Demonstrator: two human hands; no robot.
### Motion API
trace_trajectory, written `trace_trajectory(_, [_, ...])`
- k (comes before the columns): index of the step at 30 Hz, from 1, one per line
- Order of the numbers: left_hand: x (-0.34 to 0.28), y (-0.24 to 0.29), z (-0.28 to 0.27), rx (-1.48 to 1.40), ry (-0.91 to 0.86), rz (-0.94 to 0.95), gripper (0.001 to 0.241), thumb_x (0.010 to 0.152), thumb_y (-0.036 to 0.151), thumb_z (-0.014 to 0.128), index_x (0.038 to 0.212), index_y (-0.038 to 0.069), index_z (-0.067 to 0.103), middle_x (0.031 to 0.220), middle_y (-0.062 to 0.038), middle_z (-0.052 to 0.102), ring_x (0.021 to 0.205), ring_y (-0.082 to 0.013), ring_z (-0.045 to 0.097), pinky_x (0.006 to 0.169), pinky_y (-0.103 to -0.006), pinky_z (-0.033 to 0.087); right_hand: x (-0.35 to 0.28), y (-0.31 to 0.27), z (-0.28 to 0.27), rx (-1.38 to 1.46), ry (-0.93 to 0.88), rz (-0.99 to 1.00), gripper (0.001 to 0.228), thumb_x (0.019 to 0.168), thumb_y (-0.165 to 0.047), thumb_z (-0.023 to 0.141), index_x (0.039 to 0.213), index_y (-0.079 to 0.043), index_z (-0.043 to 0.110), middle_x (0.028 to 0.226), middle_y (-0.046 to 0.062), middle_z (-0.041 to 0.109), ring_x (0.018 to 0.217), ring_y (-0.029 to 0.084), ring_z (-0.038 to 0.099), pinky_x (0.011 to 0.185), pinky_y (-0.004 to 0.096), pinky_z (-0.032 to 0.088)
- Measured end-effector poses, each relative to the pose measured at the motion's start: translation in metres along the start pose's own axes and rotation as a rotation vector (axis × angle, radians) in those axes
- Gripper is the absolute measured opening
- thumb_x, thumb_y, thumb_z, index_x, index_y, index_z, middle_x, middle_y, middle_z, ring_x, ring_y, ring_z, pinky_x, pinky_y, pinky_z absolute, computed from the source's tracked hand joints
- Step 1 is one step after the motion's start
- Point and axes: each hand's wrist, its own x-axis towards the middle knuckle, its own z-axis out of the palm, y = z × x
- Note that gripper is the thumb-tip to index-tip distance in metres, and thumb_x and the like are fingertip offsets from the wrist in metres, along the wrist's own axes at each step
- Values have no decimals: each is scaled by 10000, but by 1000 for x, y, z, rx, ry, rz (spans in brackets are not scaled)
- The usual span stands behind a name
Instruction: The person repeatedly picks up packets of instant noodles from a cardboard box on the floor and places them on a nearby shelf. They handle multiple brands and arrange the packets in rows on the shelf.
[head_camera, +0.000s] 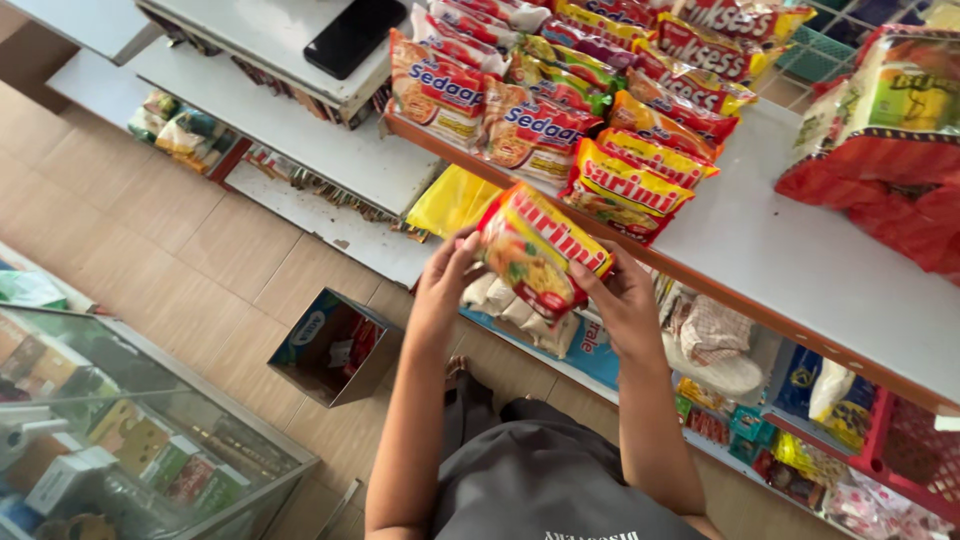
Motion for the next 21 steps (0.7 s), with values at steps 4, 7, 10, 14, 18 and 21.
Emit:
trace_trajectory(4, [1, 5, -12, 117, -219, 43, 467, 1029, 289, 614, 1397, 3, 580, 1264, -11, 673, 1106, -67, 620, 938, -239, 504, -12, -11, -20, -120, -59, 0, 363, 967, -128, 746, 1291, 9, 655, 1096, 24, 718, 962, 80, 662, 846, 268, 559])
trace_trajectory(7, [1, 1, 0, 119, -243, -49, 439, 1022, 218, 689, 1372, -41, 632, 1121, -34, 706, 932, -75, 610, 788, -243, 494, -18, -9, -27, -248, -74, -1, 365, 943, -139, 765, 1267, 3, 673, 1074, 13, 719, 946, 68, 646, 832, 262, 564])
trace_trajectory(10, [2, -4, 19, 118, -193, -104, 409, 988, 181, 729, 1306, -69, 668, 1049, -26, 733, 920, -59, 646, 799, -226, 508, -22, -5, -31, -277, -7, 79, 367, 935, -156, 778, 1255, 4, 696, 1069, 17, 719, 907, 72, 610, 775, 276, 527])
trace_trajectory(14, [7, -1, 33, 97, -208, -84, 419, 950, 193, 744, 1278, -56, 661, 1027, -10, 749, 906, -39, 680, 797, -212, 554, -22, -9, -34, -258, 13, 66, 405, 922, -191, 784, 1261, 5, 685, 1144, 38, 730, 1017, 91, 659, 908, 288, 549])
trace_trajectory(18, [9, -3, 38, 143, -224, -74, 448, 940, 190, 768, 1281, -74, 648, 1006, -37, 740, 880, -47, 682, 753, -213, 556, -22, -23, -37, -431, -13, -173, 589, 883, -223, 819, 1390, -18, 601, 1267, 85, 684, 1167, 172, 641, 1022, 332, 521])
trace_trajectory(21, [10, -5, 42, 353, -263, -74, 465, 931, 197, 778, 1286, -76, 655, 955, -55, 734, 816, -48, 673, 700, -218, 547, -22, -31, -36, -723, -54, -219, 726, 795, -244, 855, 1427, -34, 567, 1243, 115, 695, 1106, 209, 664, 961, 343, 532])
